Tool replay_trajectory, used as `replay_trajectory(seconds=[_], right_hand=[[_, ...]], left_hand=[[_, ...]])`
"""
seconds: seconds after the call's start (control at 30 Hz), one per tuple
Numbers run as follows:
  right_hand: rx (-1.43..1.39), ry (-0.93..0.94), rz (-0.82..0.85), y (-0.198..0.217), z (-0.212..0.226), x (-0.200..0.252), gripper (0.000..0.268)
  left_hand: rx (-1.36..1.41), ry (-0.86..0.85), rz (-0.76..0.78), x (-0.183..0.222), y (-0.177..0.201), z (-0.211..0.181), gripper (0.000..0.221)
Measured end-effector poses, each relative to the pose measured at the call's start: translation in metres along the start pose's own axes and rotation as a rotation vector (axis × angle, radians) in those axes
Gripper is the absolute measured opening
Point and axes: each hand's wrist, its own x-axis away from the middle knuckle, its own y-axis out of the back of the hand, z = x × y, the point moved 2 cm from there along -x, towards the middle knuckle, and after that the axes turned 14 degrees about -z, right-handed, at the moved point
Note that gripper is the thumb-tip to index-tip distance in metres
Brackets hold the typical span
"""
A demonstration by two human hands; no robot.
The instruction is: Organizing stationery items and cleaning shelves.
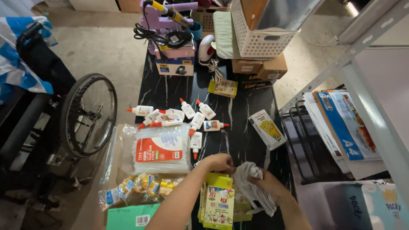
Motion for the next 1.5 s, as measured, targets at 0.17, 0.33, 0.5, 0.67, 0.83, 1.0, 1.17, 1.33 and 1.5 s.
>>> replay_trajectory(seconds=[0.17,0.33,0.5,0.67,0.83,1.0,1.17,1.33,1.5], right_hand=[[0.186,0.095,-0.021,0.037,0.013,-0.017,0.055],[-0.076,0.225,-0.207,0.093,0.121,-0.026,0.037],[-0.136,0.496,-0.281,0.058,0.192,-0.152,0.041],[0.179,0.618,-0.54,-0.003,0.232,-0.29,0.061],[0.847,0.895,-0.447,-0.056,0.233,-0.366,0.098],[1.175,0.541,-0.313,-0.077,0.276,-0.304,0.115],[1.123,0.532,-0.363,-0.078,0.208,-0.307,0.112],[-0.245,0.277,-0.053,-0.076,0.156,-0.208,0.079],[-0.404,0.524,0.018,-0.106,0.138,-0.125,0.071]], left_hand=[[-0.155,-0.133,0.119,-0.029,-0.019,0.044,0.03],[-0.196,-0.078,0.129,-0.026,-0.025,0.035,0.023],[-0.275,-0.276,0.211,-0.028,-0.043,0.053,0.025],[-0.195,-0.276,0.022,0.013,0.001,0.026,0.032],[0.184,-0.029,-0.221,0.033,0.024,0.049,0.035],[0.412,-0.042,-0.214,0.021,0.012,0.083,0.032],[0.451,-0.032,-0.537,0.017,0.04,0.035,0.033],[0.828,0.169,-0.843,-0.001,0.082,-0.02,0.06],[1.208,-0.033,-0.786,0.016,0.077,-0.07,0.071]])
